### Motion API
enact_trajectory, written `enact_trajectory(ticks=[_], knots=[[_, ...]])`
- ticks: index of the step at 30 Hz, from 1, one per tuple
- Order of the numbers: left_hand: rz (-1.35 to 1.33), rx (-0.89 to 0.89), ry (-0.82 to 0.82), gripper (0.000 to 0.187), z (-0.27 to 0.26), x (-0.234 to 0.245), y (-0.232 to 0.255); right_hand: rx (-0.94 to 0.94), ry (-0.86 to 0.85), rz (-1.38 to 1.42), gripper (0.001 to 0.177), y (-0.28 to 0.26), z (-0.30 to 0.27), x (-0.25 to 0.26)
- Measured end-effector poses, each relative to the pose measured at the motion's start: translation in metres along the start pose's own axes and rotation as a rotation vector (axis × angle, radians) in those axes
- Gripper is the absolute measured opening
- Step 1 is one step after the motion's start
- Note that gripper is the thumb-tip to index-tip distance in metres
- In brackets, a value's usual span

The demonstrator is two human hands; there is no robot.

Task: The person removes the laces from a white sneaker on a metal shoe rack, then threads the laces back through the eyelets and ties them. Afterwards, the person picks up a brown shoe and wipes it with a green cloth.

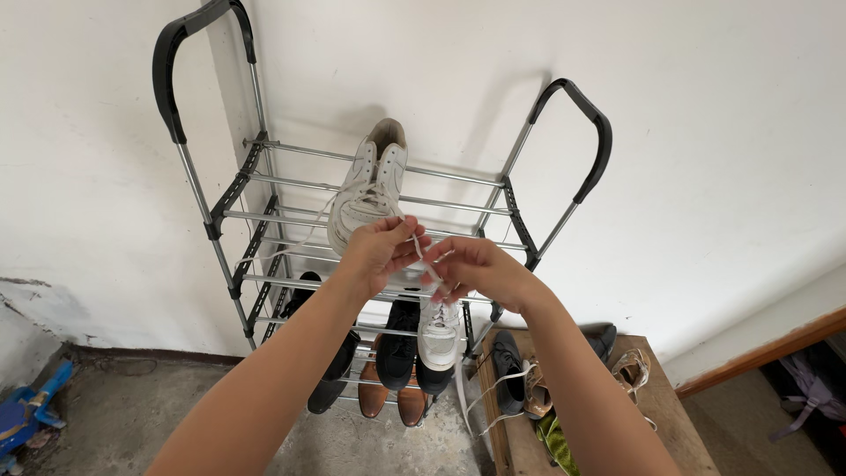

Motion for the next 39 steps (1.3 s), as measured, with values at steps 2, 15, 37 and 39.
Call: enact_trajectory(ticks=[2, 15, 37, 39], knots=[[-0.001, 0.005, 0.009, 0.024, -0.009, 0.004, -0.01, 0.052, 0.176, -0.116, 0.025, 0.003, 0.004, 0.009], [0.395, -0.081, -0.083, 0.019, -0.07, -0.006, -0.063, 0.111, 0.381, 0.028, 0.036, 0.03, 0.043, -0.011], [1.111, -1.18, -0.111, 0.02, -0.136, -0.076, 0.018, 0.325, 0.192, 0.3, 0.027, 0.004, -0.066, -0.005], [1.135, -1.18, -0.101, 0.014, -0.139, -0.074, 0.018, 0.351, 0.273, 0.3, 0.019, 0.007, -0.063, -0.005]])
Point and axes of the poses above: each hand's wrist, its own z-axis towards the middle knuckle, its own x-axis out of the back of the hand, y = z × x, the point moved 4 cm from there along z, towards the middle knuckle, and after that the axes turned 2 degrees about -x, right-handed, at the moved point
